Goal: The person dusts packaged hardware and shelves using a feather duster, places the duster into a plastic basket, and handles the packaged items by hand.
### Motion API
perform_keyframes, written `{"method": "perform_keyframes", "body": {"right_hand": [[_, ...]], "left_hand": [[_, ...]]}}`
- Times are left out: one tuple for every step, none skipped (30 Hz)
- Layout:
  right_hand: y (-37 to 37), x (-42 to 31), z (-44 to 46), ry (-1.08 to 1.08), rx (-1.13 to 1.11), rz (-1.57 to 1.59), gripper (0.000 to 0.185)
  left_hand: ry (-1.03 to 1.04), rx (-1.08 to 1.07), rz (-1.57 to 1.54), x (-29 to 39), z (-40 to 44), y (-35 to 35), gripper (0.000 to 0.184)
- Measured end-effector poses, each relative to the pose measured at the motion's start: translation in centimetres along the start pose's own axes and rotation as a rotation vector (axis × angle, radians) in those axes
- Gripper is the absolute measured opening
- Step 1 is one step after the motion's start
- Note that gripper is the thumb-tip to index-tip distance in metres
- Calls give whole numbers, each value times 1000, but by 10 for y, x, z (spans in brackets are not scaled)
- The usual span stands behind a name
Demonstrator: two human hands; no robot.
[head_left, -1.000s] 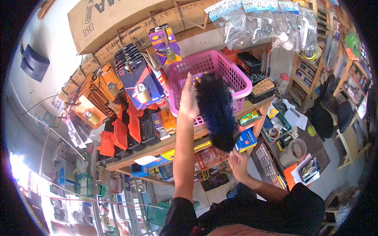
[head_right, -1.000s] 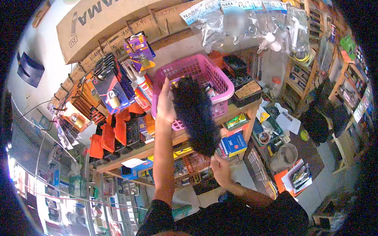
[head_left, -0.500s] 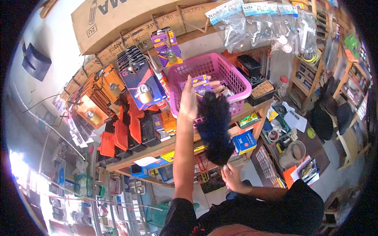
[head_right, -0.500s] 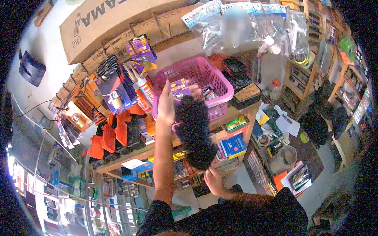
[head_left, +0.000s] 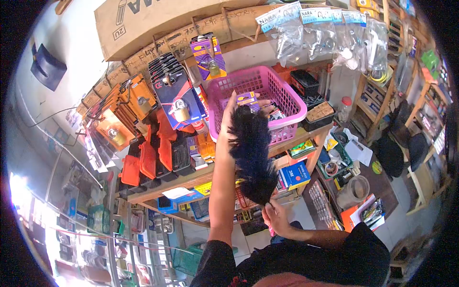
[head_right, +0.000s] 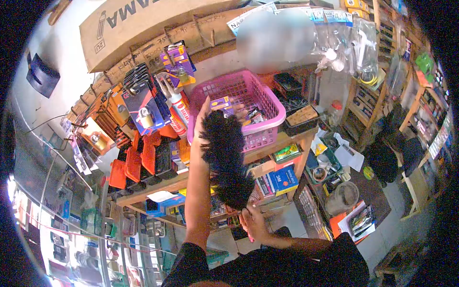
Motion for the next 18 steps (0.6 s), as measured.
{"method": "perform_keyframes", "body": {"right_hand": [[0, 0, 0, -14, 19, 37, 20], [-2, -1, 3, -17, 47, 42, 19], [1, -19, 14, -19, 75, 45, 19], [1, -33, 25, -21, 105, 47, 20], [2, -43, 34, -66, 51, 26, 22], [4, -51, 38, -48, 46, 30, 22], [8, -61, 41, -34, 40, 33, 22], [12, -65, 41, -16, 36, 37, 22], [15, -64, 39, -30, 53, 49, 22], [12, -52, 32, -26, 55, 21, 21], [5, -29, 25, -25, 56, -9, 22], [-1, -7, 18, -24, 56, -40, 23], [1, 4, 10, -36, 32, -34, 27], [-4, 11, 4, -25, 37, -23, 23], [-3, 7, -3, -13, 42, -10, 22], [-3, 4, -9, 2, 48, 3, 22], [-9, -6, -3, -18, 63, 68, 14], [-8, -25, 2, -34, 114, 73, 15]], "left_hand": [[26, -6, 34, 2, 2, -2, 64], [51, -9, 66, 5, 3, -5, 64], [-18, -119, -22, 5, 7, -11, 63], [-21, -140, -56, 8, 16, -26, 63], [-27, -161, -91, 9, 27, -42, 63], [-35, -184, -126, 10, 33, -49, 64], [-23, -152, -100, 10, 33, -44, 64], [-11, -118, -77, 9, 31, -40, 65], [1, -83, -54, 8, 25, -31, 66], [12, -46, -33, 5, 18, -22, 67], [25, -12, -10, 3, 12, -13, 68], [38, 21, 13, 3, 7, -6, 68], [53, 55, 36, 3, 5, -4, 69], [69, 26, 72, 4, 6, -3, 70], [85, 0, 109, 5, 6, -4, 70], [100, -24, 143, 5, 5, -6, 71], [84, -58, 108, 5, 8, -8, 70], [66, -89, 69, 4, 10, -13, 70]]}}
Point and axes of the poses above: each hand's wrist, its own z-axis towards the middle knuckle, its own y-axis out of the palm, x = y × z, the point moved 6 cm from there along z, towards the middle knuckle, and after that the axes turned 11 degrees about -y, right-handed, at the moved point
